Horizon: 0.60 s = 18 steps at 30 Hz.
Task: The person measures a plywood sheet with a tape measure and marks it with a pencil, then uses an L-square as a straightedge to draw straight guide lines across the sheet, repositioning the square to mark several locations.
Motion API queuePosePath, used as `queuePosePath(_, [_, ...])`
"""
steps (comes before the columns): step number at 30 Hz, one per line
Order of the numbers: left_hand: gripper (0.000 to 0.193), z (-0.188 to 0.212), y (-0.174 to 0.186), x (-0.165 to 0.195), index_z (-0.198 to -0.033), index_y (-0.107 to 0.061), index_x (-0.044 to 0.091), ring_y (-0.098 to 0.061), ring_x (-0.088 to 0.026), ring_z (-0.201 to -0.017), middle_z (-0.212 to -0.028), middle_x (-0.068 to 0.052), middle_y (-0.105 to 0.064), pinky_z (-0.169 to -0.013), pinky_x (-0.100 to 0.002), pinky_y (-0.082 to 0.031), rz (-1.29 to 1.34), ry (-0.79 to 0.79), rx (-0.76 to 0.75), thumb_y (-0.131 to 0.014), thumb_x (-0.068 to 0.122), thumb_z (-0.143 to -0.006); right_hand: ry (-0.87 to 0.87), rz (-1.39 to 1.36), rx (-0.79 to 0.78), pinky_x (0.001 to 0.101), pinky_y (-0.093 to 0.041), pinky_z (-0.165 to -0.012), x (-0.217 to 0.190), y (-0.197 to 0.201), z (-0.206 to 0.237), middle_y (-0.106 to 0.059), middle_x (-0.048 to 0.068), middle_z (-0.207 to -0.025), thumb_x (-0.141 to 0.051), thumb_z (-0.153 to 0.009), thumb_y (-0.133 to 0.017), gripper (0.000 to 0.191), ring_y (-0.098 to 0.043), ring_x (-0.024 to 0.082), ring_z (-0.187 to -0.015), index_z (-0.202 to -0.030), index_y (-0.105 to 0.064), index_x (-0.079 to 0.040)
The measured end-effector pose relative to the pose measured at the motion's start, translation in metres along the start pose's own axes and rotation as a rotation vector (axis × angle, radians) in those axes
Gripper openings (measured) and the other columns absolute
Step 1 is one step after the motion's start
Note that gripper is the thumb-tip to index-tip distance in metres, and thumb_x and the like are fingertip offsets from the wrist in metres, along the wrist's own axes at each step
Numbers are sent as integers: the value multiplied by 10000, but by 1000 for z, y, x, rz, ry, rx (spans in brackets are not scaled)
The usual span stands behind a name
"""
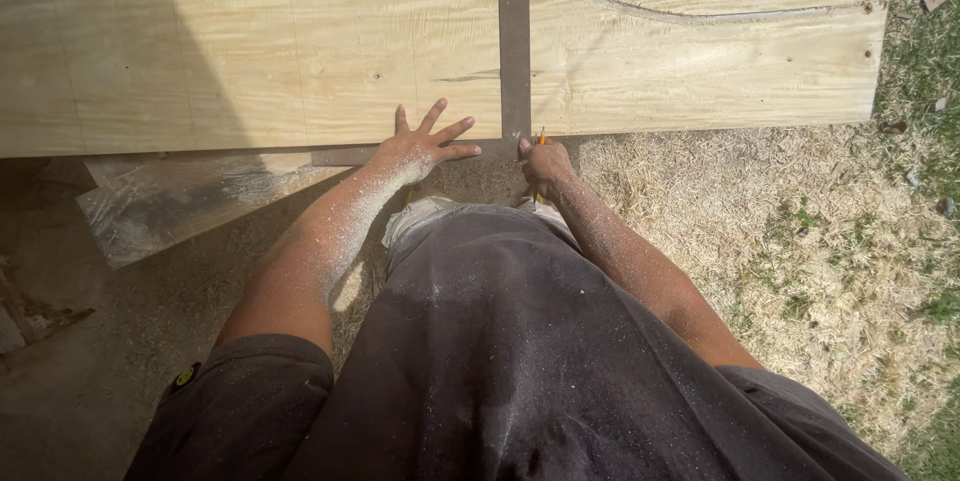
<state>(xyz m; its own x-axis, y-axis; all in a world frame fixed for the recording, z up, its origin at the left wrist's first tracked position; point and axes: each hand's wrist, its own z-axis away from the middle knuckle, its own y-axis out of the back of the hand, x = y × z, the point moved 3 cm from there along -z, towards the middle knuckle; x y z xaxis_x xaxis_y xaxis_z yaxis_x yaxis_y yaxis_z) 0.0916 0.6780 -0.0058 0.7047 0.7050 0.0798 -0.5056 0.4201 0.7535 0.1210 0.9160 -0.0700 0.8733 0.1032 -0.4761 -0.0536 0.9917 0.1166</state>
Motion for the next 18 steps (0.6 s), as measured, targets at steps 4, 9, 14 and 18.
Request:
queuePosePath(4, [1103, -3, -2, -1, -1553, -142, 608, 69, -353, -1577, -1716, 139, 108, -1146, -833, -229, 15, -17, 50, -604, -116, -861, -19, -163, -69, 249, -351, -428, -2, 3, 0, -534, 10, -732, -225, -1057, -523, 313, -379, 89, -511, -1229, -626, 17])
queuePosePath(9, [1151, -1, 1, -1, -1561, -174, 607, 69, -339, -1580, -1721, 152, 84, -1150, -822, -214, 9, -13, 66, -585, -187, -836, -34, -158, -75, 254, -394, -494, 0, 6, -4, -521, 9, -767, -251, -1051, -569, 325, -397, 93, -555, -1242, -617, 8])
queuePosePath(14, [1154, -1, 1, 1, -1540, -183, 600, 77, -319, -1587, -1713, 167, 74, -1183, -811, -187, 78, 15, -18, -667, -95, -756, -45, 237, -64, 328, -555, -779, -4, 11, 0, -671, 171, -1097, -422, -1089, -487, 489, -603, 195, -801, -1278, -609, 13])
queuePosePath(18, [1115, -4, -1, 1, -1548, -205, 607, 62, -336, -1582, -1725, 157, 57, -1157, -826, -201, 60, 6, 54, -559, -184, -846, 78, 363, -175, 489, -452, -1052, -12, 9, 6, -608, 210, -1382, -489, -1108, -315, 618, -566, 295, -1205, -1357, -604, -2])
